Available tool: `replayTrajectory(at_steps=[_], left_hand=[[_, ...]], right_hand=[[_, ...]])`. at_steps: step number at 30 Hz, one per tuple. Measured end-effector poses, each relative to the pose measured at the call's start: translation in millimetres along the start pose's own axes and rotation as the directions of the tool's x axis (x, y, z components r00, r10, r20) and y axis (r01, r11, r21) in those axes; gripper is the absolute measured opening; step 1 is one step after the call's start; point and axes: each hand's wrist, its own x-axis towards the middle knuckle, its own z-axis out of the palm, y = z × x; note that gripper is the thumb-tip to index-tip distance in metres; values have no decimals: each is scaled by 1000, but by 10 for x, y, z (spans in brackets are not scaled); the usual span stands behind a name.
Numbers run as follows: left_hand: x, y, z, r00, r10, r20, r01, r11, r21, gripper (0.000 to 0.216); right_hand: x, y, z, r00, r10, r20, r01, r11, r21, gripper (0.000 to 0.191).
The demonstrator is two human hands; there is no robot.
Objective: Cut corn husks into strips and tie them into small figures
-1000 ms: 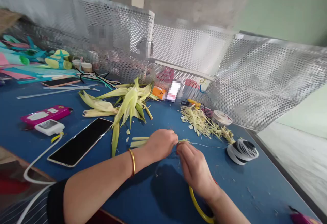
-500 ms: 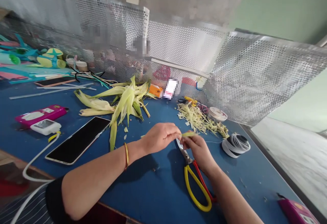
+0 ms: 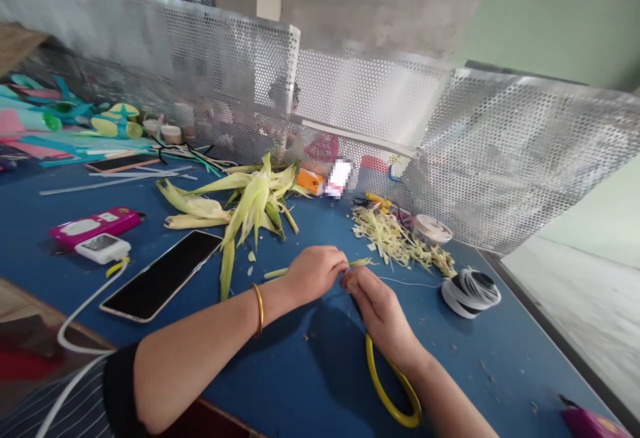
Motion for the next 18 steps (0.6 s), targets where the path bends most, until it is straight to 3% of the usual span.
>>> replayTrajectory(at_steps=[5, 10, 12, 14, 16, 18], left_hand=[[-12, 14, 36, 999, -21, -31, 22, 999, 27, 29], [-30, 30, 37, 998, -7, 67, -6, 981, 194, 27], [-32, 31, 30, 988, 41, 151, -80, 961, 266, 22], [-32, 34, 18, 961, 143, 235, -205, 942, 265, 20], [-34, 47, 1, 915, 269, 299, -334, 923, 191, 22], [-39, 77, -29, 867, 382, 320, -419, 907, 51, 24]], right_hand=[[-27, 20, 53, 996, -75, 38, 81, 978, -190, 22], [-27, -12, 69, 995, -76, 71, 88, 980, -181, 20], [-11, -16, 24, 1000, 24, 18, -23, 999, -36, 20], [10, -6, -58, 979, 204, -23, -196, 961, 197, 21], [30, 20, -156, 924, 381, 35, -356, 821, 446, 24], [43, 53, -232, 864, 467, 191, -470, 606, 642, 23]])
